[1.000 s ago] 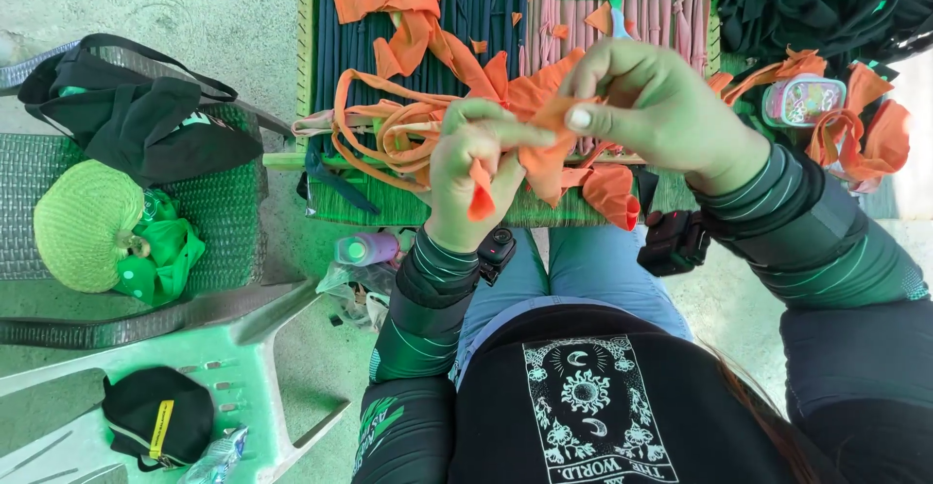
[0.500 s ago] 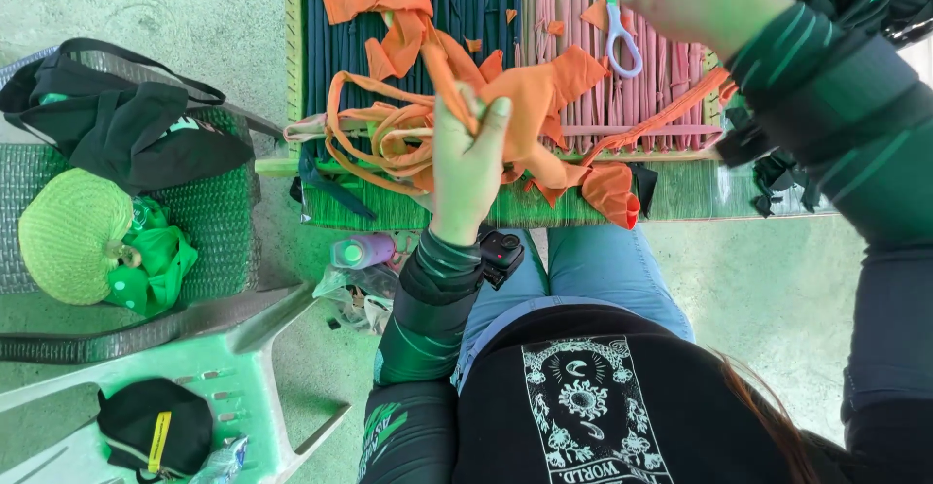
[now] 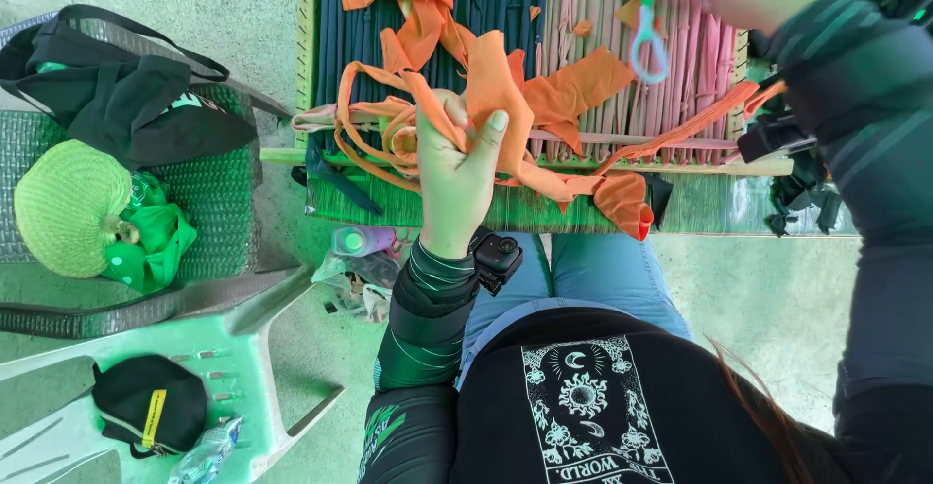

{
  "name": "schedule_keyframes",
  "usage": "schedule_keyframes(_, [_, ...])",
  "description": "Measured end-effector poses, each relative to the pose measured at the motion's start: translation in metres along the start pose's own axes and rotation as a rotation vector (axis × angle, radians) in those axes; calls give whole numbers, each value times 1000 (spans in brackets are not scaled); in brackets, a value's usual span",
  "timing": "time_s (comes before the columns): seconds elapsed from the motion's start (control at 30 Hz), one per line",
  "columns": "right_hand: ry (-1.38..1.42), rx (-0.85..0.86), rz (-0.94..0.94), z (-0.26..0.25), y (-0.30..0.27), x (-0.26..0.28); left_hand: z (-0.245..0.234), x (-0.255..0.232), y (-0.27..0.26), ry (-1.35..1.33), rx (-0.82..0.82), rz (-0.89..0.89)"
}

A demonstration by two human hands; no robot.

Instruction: The person cuts strips of orange fabric with handheld scissors, holding the fabric with one hand and cutting with the other, then shifts the fabric with both hands to continue cutting.

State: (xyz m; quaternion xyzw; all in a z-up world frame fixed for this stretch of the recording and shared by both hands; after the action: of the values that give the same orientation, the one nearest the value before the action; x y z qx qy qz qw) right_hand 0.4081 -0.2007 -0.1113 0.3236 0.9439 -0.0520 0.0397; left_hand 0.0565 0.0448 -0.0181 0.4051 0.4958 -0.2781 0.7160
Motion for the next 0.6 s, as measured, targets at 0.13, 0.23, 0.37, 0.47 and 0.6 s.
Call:
schedule_keyframes(0.13, [77,-100,117,-71,-60,2,-5,15,4,10,-24,-51])
schedule_keyframes(0.23, [392,-96,234,-94,-118,8,-4,24,8,52,-37,-34])
schedule_keyframes(0.37, [1346,-195,46,-127,-186,62,13,21,14,81,-22,40])
schedule_keyframes(0.47, [1427,-143,65,-93,-212,94,37,13,15,-14,26,-8])
schedule_keyframes(0.6, [1641,-33,117,-71,-209,137,53,-11,17,-62,32,-39])
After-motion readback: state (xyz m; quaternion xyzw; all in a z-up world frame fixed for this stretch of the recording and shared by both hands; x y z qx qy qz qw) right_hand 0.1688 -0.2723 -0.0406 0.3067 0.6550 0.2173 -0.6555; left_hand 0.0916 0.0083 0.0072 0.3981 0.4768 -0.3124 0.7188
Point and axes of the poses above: each hand's wrist, its own y-axis towards the middle knuckle, its own z-axis out of the palm, x = y × z, the point moved 7 cm from there along y, towards the middle knuckle, and after that the axes turned 1 degree about -z, right-handed, at the moved point
